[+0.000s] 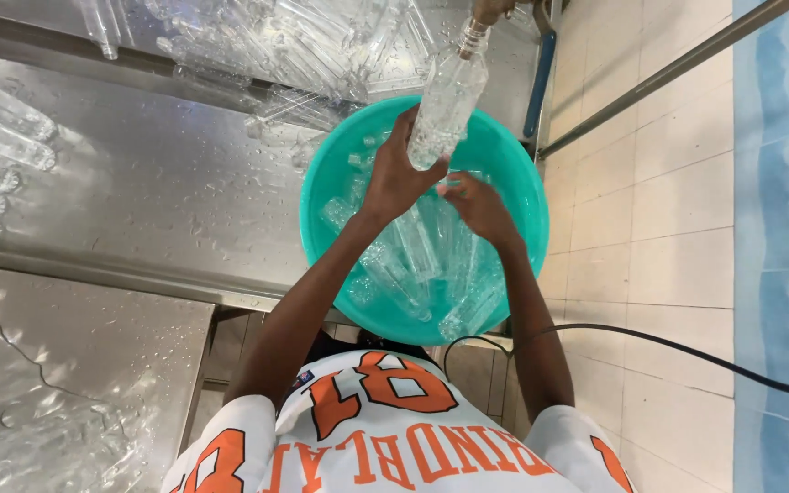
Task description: Rinsing empty plastic bottles under a water tap and collecting them in a plastic basin in a production facility.
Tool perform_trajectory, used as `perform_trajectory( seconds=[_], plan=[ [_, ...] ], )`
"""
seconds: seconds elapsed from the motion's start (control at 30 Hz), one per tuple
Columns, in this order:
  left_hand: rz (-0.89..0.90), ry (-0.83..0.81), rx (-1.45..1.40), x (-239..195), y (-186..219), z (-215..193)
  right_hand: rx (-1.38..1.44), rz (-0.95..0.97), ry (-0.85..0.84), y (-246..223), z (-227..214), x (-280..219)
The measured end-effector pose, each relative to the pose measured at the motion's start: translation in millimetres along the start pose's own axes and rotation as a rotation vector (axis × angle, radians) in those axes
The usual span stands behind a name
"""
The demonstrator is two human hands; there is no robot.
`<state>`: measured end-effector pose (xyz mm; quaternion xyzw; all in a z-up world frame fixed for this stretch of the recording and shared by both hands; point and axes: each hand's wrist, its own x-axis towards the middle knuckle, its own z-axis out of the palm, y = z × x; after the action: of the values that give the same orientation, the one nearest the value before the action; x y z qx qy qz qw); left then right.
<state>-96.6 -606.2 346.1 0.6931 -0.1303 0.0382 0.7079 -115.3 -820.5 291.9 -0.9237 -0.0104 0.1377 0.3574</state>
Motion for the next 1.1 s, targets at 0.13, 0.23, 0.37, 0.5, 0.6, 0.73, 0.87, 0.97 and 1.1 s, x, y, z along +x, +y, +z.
perform_trajectory(
  seconds=[0.13,0.23,0.37,0.5,0.6,0.73,0.87,0.97,1.1],
  plan=[
    [0.028,0.027,0.061,3,-9,3,0.047,-0.041,-0.159,29,65,17],
    [0.009,0.023,0.069,3,-15,3,-0.081,-0.026,-0.217,20,80,14],
    [-0.011,0.044,0.085,6,-26,8,-0.198,-0.070,-0.255,20,88,17],
    [-0.051,0.043,0.090,3,-11,8,0.007,0.000,-0.135,28,67,12],
    [-0.002,0.045,0.062,5,-23,8,0.281,0.018,0.029,-12,8,-38],
    [0.001,0.044,0.061,10,-36,6,0.858,-0.138,0.097,53,-18,-45],
    [0.003,0.076,0.050,16,-45,3,1.130,-0.024,0.212,83,-30,-64],
    [0.008,0.086,0.040,18,-49,3,1.222,0.077,0.192,95,-31,-76],
    [0.028,0.093,0.033,18,-51,3,1.248,0.035,0.196,104,-23,-74]
  ],
)
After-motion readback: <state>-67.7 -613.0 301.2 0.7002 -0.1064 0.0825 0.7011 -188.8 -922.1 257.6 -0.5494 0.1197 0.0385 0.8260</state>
